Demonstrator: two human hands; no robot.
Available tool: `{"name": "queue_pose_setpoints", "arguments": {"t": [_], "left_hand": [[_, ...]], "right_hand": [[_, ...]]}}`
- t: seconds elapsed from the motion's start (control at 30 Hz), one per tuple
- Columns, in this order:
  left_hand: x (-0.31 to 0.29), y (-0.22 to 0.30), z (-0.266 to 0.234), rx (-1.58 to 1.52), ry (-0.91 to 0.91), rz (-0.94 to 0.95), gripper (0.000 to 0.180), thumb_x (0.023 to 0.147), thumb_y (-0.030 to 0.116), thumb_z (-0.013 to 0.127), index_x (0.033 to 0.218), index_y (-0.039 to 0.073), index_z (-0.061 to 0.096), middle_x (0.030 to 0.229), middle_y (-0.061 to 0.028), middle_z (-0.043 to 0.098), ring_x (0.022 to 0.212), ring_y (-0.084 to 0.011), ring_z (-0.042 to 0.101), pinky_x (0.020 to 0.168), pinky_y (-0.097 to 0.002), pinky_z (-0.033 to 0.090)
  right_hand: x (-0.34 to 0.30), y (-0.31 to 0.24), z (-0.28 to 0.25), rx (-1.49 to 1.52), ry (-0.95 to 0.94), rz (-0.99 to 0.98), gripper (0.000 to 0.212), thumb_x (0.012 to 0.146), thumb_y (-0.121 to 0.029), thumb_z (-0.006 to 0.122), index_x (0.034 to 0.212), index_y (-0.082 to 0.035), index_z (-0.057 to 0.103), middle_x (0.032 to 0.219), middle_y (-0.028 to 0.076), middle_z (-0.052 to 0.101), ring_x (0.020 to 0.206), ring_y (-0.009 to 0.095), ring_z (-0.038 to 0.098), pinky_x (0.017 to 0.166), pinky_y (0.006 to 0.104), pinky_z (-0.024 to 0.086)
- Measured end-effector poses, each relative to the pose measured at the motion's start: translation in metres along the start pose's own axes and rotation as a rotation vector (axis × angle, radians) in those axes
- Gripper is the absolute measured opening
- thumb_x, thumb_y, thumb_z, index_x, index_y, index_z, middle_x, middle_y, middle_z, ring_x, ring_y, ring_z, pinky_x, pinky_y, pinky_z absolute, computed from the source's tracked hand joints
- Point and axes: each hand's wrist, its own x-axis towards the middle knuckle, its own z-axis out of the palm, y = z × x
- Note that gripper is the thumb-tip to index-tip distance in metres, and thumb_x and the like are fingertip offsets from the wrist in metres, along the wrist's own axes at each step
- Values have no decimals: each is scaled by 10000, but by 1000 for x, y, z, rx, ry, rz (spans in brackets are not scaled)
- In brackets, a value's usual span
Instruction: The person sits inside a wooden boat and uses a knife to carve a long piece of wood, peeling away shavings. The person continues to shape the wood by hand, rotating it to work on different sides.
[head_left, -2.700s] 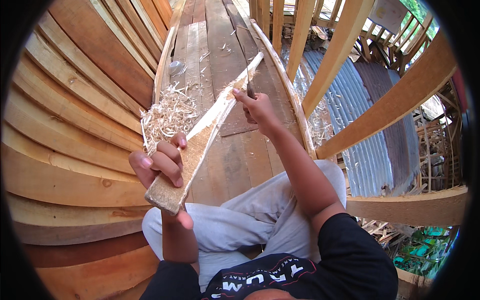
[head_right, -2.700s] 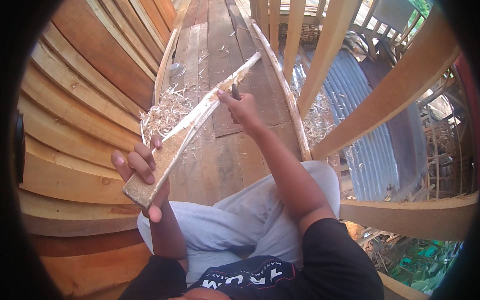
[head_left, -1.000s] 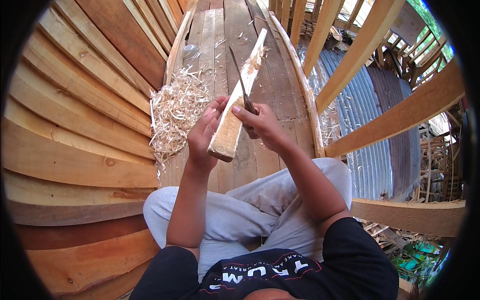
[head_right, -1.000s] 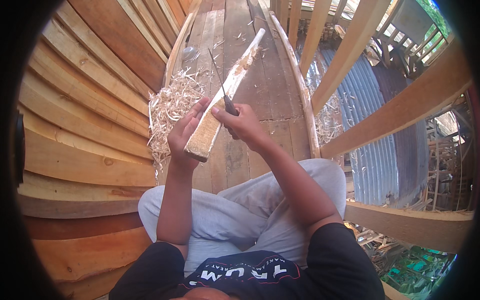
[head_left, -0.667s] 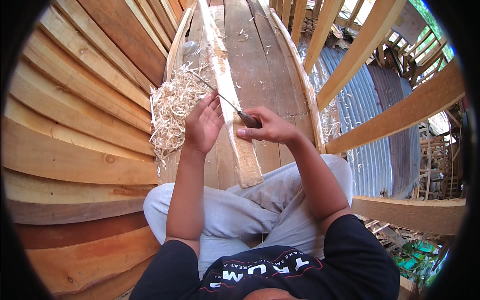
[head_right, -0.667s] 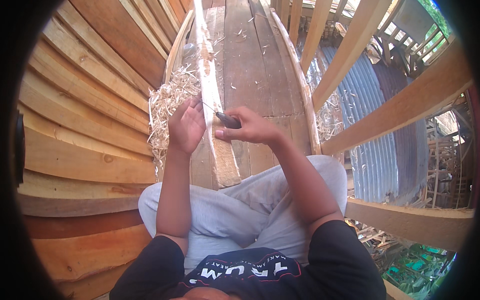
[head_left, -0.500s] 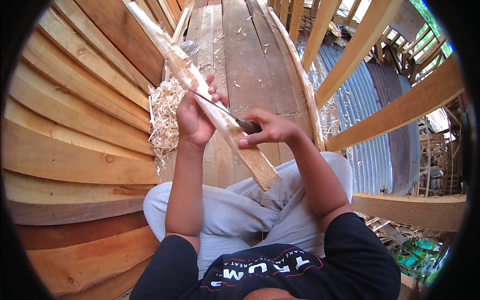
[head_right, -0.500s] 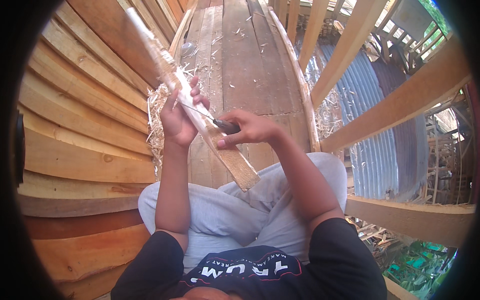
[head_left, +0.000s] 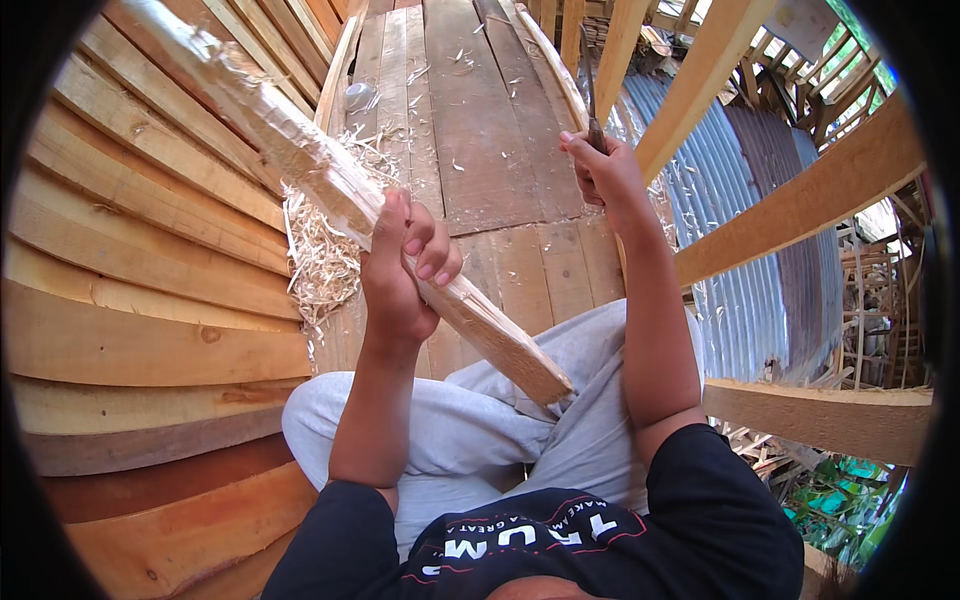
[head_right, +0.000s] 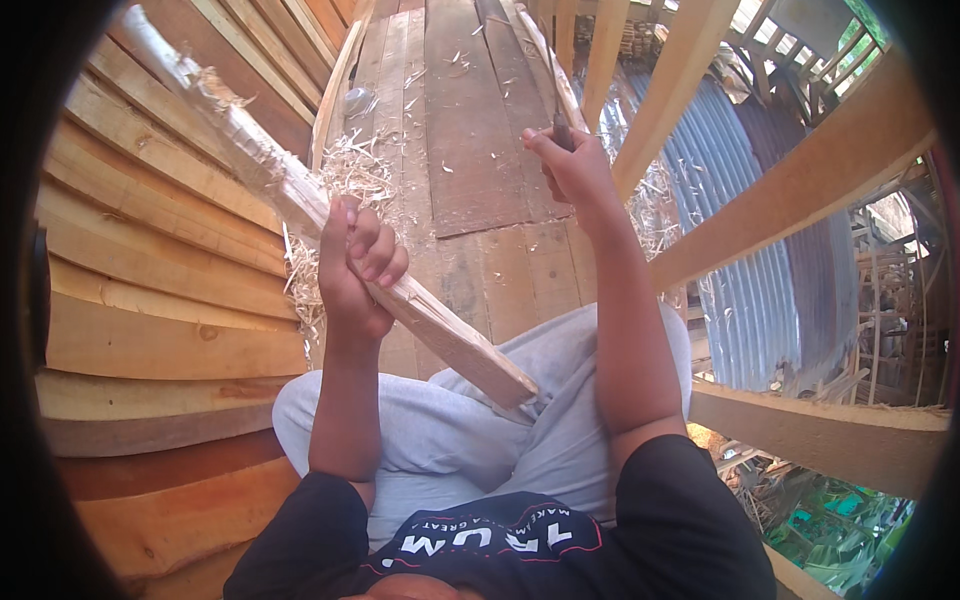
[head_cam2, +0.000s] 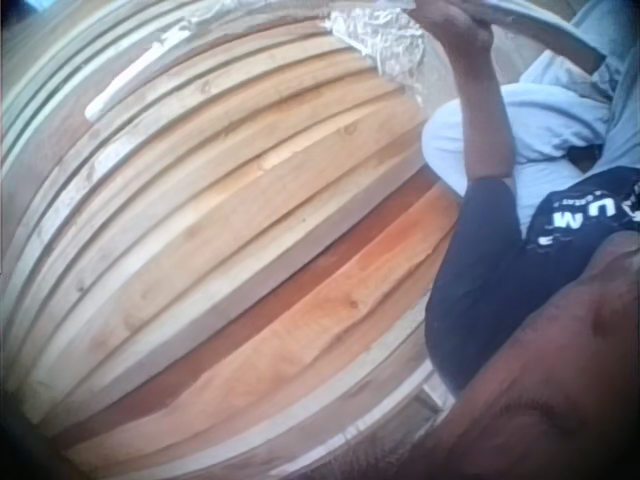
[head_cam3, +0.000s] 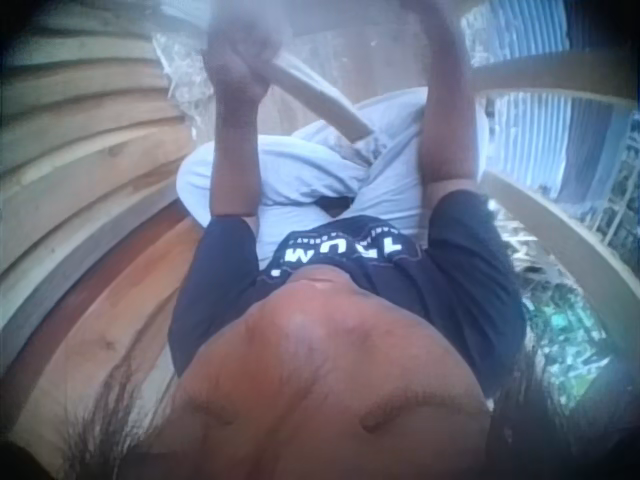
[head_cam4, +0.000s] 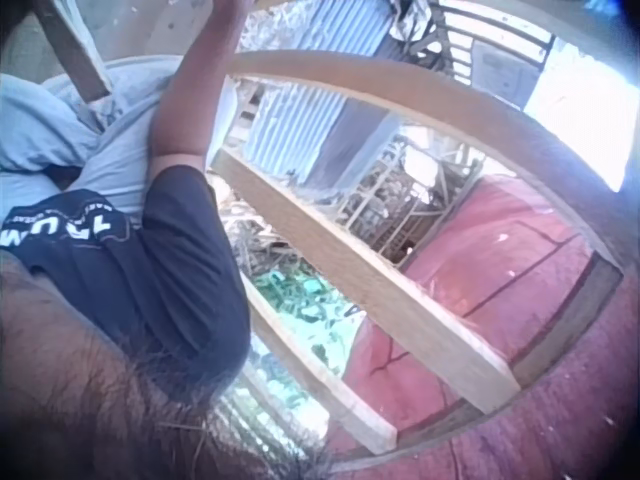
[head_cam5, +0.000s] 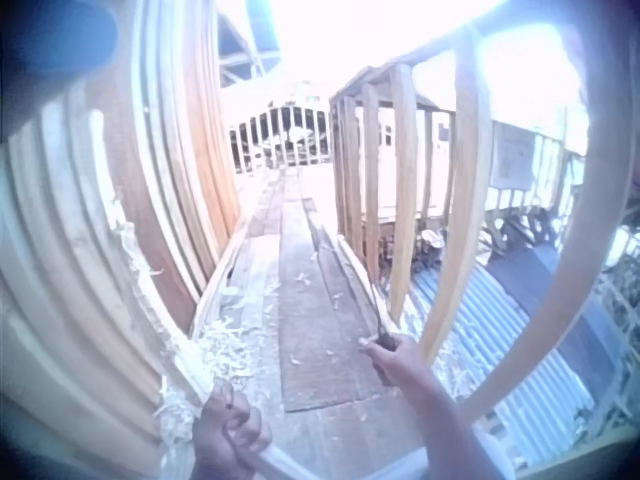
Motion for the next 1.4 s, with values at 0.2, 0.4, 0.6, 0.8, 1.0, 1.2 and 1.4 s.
{"name": "queue_pose_setpoints", "arguments": {"t": [0.2, 0.4, 0.6, 0.8, 1.0, 1.2, 1.4], "left_hand": [[7, 28, -36, 107, -122, 183, 246, 900, 297, 558, 858, 120, 393, 739, -14, 349, 648, -147, 393, 652, -317, 372], [26, 35, -94, 277, 70, 332, 228, 815, 227, 590, 768, 99, 407, 705, -28, 364, 679, -163, 394, 722, -347, 374], [39, -2, -131, 349, 177, 429, 126, 786, 160, 577, 793, 91, 472, 682, -32, 413, 665, -153, 413, 711, -336, 396], [51, -38, -137, 269, 202, 413, 179, 886, 190, 567, 838, 133, 405, 738, -7, 381, 732, -143, 410, 796, -343, 378], [49, -39, -119, 407, 206, 564, 402, 853, 163, 600, 1205, 96, 419, 1069, -65, 489, 1101, -203, 460, 999, -406, 368], [34, -9, -93, 514, 105, 687, 827, 781, 157, 633, 1486, 95, 205, 1318, -115, 443, 1264, -250, 419, 1107, -460, 305], [29, 27, -75, 612, -136, 554, 942, 710, 243, 664, 1488, 23, 179, 1423, -176, 375, 1384, -303, 322, 1147, -469, 242]], "right_hand": [[-3, 1, 27, 80, -27, 77, 321, 960, -382, 573, 907, -66, 578, 570, -69, 355, 417, 28, 278, 383, 231, 185], [-6, 54, 80, -191, -257, 71, 356, 994, -388, 495, 894, -54, 566, 628, -7, 452, 484, 81, 398, 433, 262, 308], [-25, 107, 135, -440, -255, -5, 347, 968, -322, 529, 973, 19, 594, 779, 151, 603, 744, 264, 588, 702, 416, 456], [-21, 142, 156, -250, -154, -472, 314, 762, -138, 777, 943, 3, 562, 774, 123, 583, 700, 209, 570, 633, 336, 465], [6, 146, 148, -258, -58, -504, 368, 728, -36, 770, 1039, -23, 575, 784, 97, 626, 669, 194, 599, 639, 329, 490], [0, 138, 156, -162, -312, -433, 328, 770, -6, 734, 1051, -7, 565, 799, 122, 658, 721, 174, 641, 657, 330, 497], [11, 138, 145, -321, -335, -357, 276, 779, -12, 734, 965, -2, 529, 750, 131, 648, 728, 208, 660, 648, 352, 492]]}}
